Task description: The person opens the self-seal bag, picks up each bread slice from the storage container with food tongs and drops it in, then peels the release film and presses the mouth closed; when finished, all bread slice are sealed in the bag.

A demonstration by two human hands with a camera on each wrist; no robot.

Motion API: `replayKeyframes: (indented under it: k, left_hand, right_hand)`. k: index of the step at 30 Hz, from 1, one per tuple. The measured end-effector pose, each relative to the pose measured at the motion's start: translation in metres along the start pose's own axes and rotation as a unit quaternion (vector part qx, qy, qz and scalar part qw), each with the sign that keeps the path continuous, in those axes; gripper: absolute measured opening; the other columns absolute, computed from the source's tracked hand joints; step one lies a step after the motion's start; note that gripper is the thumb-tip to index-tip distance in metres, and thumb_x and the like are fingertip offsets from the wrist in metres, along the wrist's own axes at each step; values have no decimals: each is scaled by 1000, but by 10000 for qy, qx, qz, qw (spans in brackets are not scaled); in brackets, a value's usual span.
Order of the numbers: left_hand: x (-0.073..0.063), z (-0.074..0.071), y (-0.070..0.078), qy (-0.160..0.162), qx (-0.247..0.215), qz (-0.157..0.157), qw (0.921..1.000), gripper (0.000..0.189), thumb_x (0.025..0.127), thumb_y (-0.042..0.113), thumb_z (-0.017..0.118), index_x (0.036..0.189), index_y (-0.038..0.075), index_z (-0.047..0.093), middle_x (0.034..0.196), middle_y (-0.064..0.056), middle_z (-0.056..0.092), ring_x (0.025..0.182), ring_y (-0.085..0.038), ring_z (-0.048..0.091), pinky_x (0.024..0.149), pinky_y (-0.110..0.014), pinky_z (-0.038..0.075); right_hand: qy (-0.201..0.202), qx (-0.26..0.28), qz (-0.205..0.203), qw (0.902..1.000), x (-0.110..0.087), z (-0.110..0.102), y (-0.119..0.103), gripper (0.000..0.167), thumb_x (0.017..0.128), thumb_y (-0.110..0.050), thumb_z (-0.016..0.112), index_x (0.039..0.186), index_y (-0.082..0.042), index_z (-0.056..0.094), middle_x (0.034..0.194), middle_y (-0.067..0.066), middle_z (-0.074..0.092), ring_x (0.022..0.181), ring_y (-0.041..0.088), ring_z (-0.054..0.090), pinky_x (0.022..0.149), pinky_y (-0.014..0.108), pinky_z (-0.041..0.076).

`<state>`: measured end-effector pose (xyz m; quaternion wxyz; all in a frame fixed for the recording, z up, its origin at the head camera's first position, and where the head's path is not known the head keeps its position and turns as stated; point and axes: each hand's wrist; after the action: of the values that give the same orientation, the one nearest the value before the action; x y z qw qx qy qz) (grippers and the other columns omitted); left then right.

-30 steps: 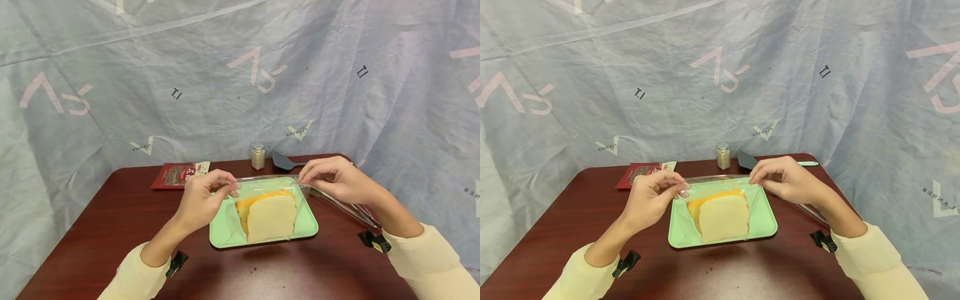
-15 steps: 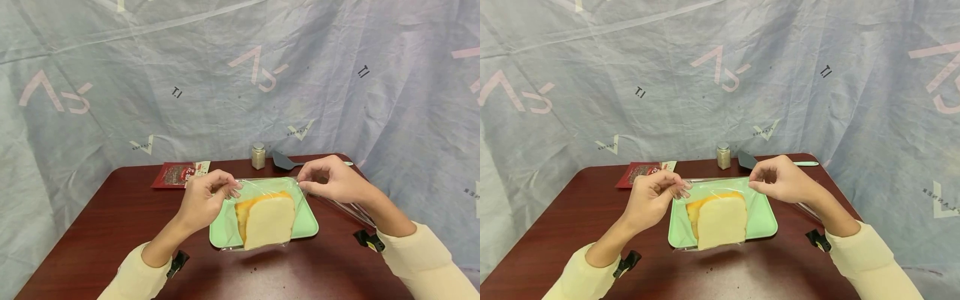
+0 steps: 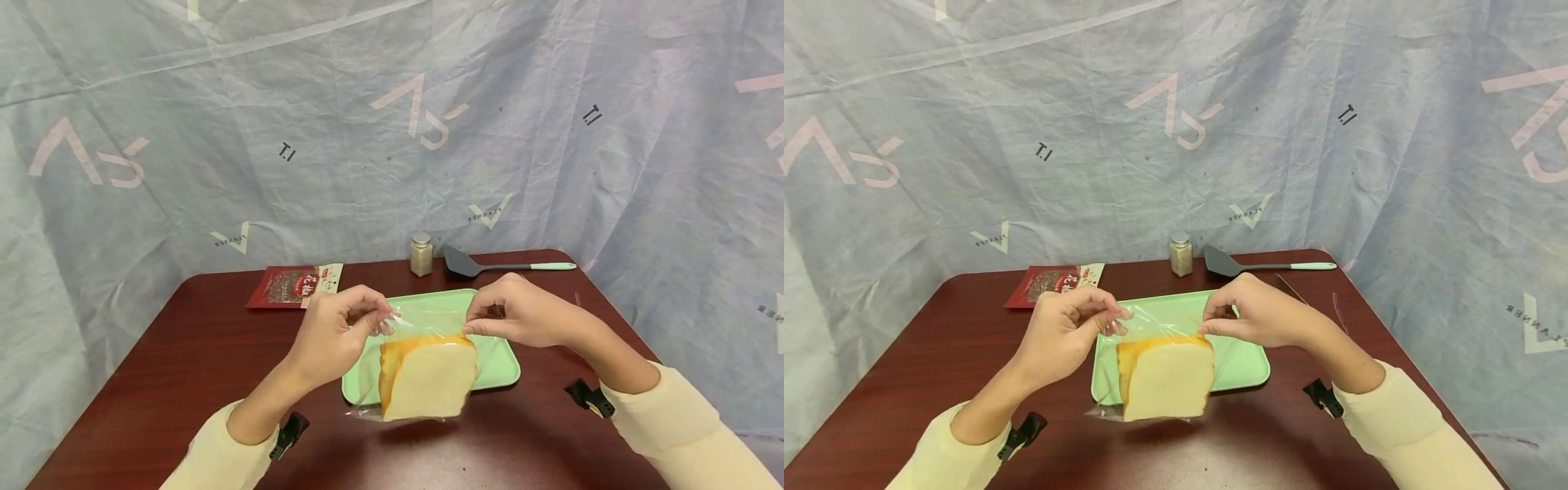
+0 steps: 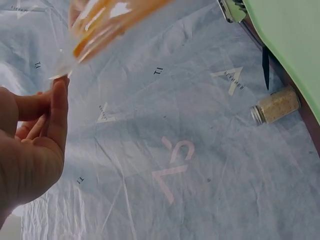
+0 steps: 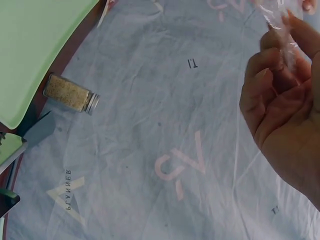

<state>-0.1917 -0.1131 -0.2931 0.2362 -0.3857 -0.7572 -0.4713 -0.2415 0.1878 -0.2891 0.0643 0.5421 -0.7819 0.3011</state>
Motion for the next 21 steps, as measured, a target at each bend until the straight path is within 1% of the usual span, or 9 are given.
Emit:
replayKeyframes:
  k: [4, 6, 9, 12, 15, 17, 18, 19, 21]
  left_hand:
    - [-3, -5, 2, -185, 33, 37, 9998, 14, 83, -7, 74, 87, 7, 71, 76, -1, 74, 61, -7, 68, 58, -24, 53]
    - [-4, -8, 2, -236, 2, 16, 9997, 14, 84, -5, 75, 88, 7, 70, 76, -2, 74, 62, -7, 68, 58, -24, 53]
    - [-7, -13, 3, -301, -8, -122, 9995, 16, 84, -4, 75, 94, 7, 69, 80, -2, 75, 66, -8, 70, 56, -24, 51]
    - [-10, -17, 2, -333, 93, -245, 9991, 22, 85, -4, 74, 104, 6, 67, 85, -2, 76, 70, -8, 72, 50, -21, 43]
    - [-14, -20, -1, -273, 327, -213, 9989, 28, 86, -4, 73, 113, 5, 68, 88, -2, 77, 72, -7, 72, 50, -19, 43]
    - [-17, -24, -4, -171, 478, -192, 9985, 31, 86, -3, 73, 116, 4, 69, 88, -1, 77, 72, -6, 72, 47, -15, 38]
    - [-18, -27, -5, -110, 529, -188, 9984, 30, 86, -2, 74, 115, 4, 69, 88, -1, 77, 72, -6, 72, 46, -15, 36]
    - [-20, -29, -7, -40, 537, -207, 9983, 29, 86, -2, 74, 114, 3, 71, 88, -2, 77, 72, -6, 72, 48, -14, 40]
    - [-22, -35, -8, 127, 511, -269, 9983, 25, 85, -2, 75, 109, 3, 73, 87, -3, 77, 71, -7, 72, 48, -14, 41]
  right_hand:
    - [-15, 303, -114, 9995, -2, 0, 0, 15, 88, -11, 76, 83, -23, 68, 68, -14, 54, 58, -1, 44, 51, 17, 40]
    - [5, 382, -156, 9991, -3, -1, 0, 17, 86, -9, 77, 83, -23, 68, 69, -13, 56, 59, 0, 46, 51, 18, 42]
    - [131, 332, -116, 9993, -3, -3, 1, 17, 86, -8, 77, 84, -23, 71, 72, -12, 61, 60, 1, 48, 52, 19, 43]
    - [266, 167, -23, 9995, -3, -6, 4, 17, 88, -7, 76, 86, -24, 73, 76, -13, 65, 60, 2, 49, 52, 20, 44]
    - [342, 85, 14, 9994, -2, -7, 7, 19, 89, -6, 74, 87, -24, 73, 74, -12, 64, 58, 1, 47, 51, 20, 43]
    - [437, 20, -25, 9990, 0, -5, 9, 20, 89, -4, 74, 88, -24, 73, 75, -11, 64, 58, 1, 46, 51, 20, 42]
    - [517, -12, -63, 9986, 1, -2, 10, 21, 89, -3, 73, 88, -24, 73, 74, -12, 63, 58, 1, 45, 51, 19, 41]
    - [608, -62, -103, 9981, 3, 0, 11, 22, 89, -2, 73, 89, -24, 73, 75, -12, 62, 57, 1, 45, 51, 19, 41]
    - [835, -188, -174, 9962, 8, 5, 12, 23, 88, 0, 73, 91, -23, 73, 78, -14, 62, 58, 1, 44, 51, 19, 39]
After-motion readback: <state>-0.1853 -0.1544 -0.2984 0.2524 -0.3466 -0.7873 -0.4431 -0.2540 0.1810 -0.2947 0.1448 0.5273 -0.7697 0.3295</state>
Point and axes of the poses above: each hand's wrist, its own x-axis towards the middle knuckle, its own z-axis out of the palm, y = z × x
